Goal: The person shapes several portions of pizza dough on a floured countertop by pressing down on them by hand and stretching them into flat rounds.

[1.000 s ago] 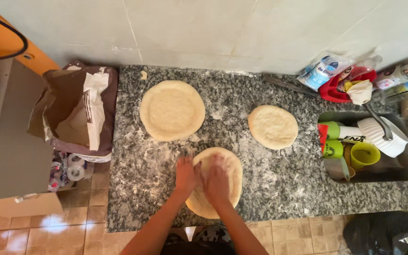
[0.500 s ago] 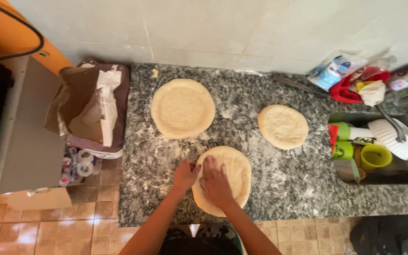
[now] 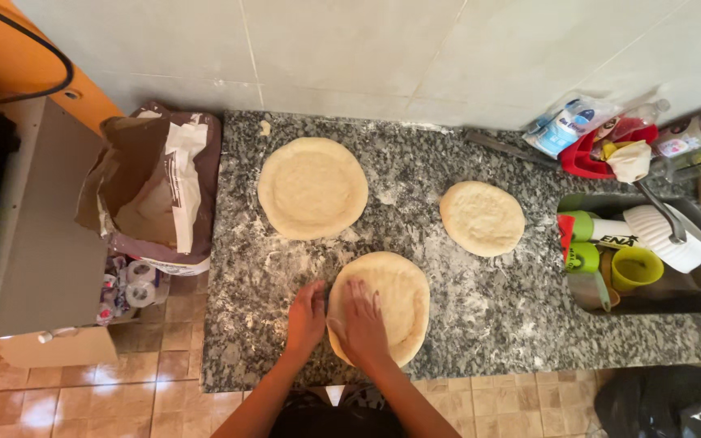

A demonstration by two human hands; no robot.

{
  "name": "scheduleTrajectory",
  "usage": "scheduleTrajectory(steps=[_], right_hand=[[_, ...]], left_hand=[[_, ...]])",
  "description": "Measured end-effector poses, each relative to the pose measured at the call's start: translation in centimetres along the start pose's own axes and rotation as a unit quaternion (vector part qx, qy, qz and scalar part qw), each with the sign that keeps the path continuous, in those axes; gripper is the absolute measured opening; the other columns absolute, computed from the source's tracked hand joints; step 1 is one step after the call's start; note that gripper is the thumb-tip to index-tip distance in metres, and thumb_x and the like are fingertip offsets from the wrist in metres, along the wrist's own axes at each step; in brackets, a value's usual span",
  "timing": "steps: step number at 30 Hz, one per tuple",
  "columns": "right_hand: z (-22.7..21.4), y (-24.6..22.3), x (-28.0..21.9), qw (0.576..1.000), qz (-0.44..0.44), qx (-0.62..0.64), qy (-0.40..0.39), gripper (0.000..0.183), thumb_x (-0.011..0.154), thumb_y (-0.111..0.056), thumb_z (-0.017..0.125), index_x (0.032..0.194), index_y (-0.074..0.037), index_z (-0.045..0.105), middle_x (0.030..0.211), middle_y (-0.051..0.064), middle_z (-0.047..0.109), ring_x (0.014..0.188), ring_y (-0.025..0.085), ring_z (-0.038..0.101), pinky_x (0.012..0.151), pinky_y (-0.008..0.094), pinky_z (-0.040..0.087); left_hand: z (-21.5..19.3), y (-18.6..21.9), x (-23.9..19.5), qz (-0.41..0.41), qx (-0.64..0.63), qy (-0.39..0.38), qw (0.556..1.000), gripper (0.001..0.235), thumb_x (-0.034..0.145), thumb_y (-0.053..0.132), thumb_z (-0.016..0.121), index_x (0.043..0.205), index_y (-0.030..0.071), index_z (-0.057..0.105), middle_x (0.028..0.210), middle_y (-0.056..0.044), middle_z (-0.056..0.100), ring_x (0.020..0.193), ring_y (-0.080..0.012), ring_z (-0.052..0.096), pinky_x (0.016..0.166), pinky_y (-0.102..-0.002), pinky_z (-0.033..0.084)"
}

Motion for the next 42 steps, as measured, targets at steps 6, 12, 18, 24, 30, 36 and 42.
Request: scheduleTrajectory(steps=[6,12,18,24,30,36,42], right_hand=[[3.5,3.9,2.0,0.996,0.014,-0.082,-0.044,0.094,0.093,-0.051,0.061,0.166,-0.010,0.018,0.174,0.013,0.016,0.159,0.033,0.015,0.123,0.066,0.013],[1.1,6.5,1.7,0.978,0.097,-0.085,0.165,0.060,0.100,-0.033,0.052,0.153,-0.005,0.047,0.156,0.018,0.049,0.146,0.036,0.045,0.118,0.058,0.035],[2.0,5.4,1.9,0.970,0.106,-0.191,0.108,0.084,0.096,-0.043,0.046,0.164,0.000,0.021,0.172,0.024,0.016,0.159,0.039,0.014,0.124,0.061,0.010],[0.8,4.9,1.2,0.971,0.055,-0.187,0.139,0.080,0.095,-0.048,0.054,0.153,0.004,0.037,0.168,0.028,0.024,0.156,0.042,0.022,0.124,0.062,0.014],[-0.9,3.3,1.1,0.979,-0.035,-0.164,0.113,0.069,0.107,-0.042,0.040,0.161,-0.002,0.028,0.169,0.020,0.026,0.157,0.038,0.022,0.126,0.059,0.015],[-0.9,0.0,0.2,0.940,-0.325,-0.083,-0.067,0.067,0.110,-0.043,0.045,0.163,-0.005,0.027,0.171,0.013,0.026,0.158,0.034,0.022,0.127,0.058,0.013],[0.8,-1.0,0.0,0.976,-0.192,-0.100,-0.028,0.072,0.111,-0.047,0.037,0.165,-0.003,0.018,0.172,0.017,0.018,0.159,0.032,0.016,0.127,0.056,0.006]], left_hand=[[-0.7,2.5,0.3,0.015,-0.061,0.008,0.998,0.039,0.101,0.016,0.051,0.135,0.005,0.068,0.128,-0.026,0.069,0.123,-0.0449,0.063,0.106,-0.051,0.050],[3.2,3.8,5.6,0.185,0.021,-0.042,0.982,0.045,0.101,0.012,0.052,0.144,0.004,0.060,0.137,-0.025,0.064,0.128,-0.0421,0.060,0.111,-0.050,0.046],[9.4,-0.4,9.2,0.124,0.205,-0.148,0.960,0.068,0.094,0.043,0.064,0.150,0.008,0.049,0.128,-0.024,0.056,0.115,-0.0493,0.064,0.091,-0.057,0.056],[9.0,4.9,8.6,0.097,0.209,-0.167,0.959,0.044,0.090,0.033,0.074,0.119,0.005,0.056,0.114,-0.021,0.060,0.103,-0.0468,0.070,0.080,-0.054,0.063],[4.8,2.4,5.4,0.029,0.123,-0.152,0.980,0.056,0.103,0.040,0.057,0.147,0.006,0.053,0.148,-0.016,0.058,0.135,-0.0319,0.056,0.114,-0.046,0.043],[0.4,-6.5,-4.7,-0.116,0.029,0.020,0.993,0.036,0.093,0.039,0.068,0.110,0.008,0.062,0.099,-0.016,0.076,0.088,-0.0381,0.073,0.079,-0.050,0.053],[-1.8,-0.5,-2.4,-0.201,-0.006,0.020,0.979,0.032,0.095,0.034,0.063,0.115,0.009,0.064,0.108,-0.010,0.071,0.093,-0.0279,0.069,0.080,-0.044,0.053]])
Point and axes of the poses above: each hand's wrist, its own x-axis towards the middle knuckle, its own z-axis out of the palm, y = z × x, the point moved 6 cm from there along x, towards the middle knuckle
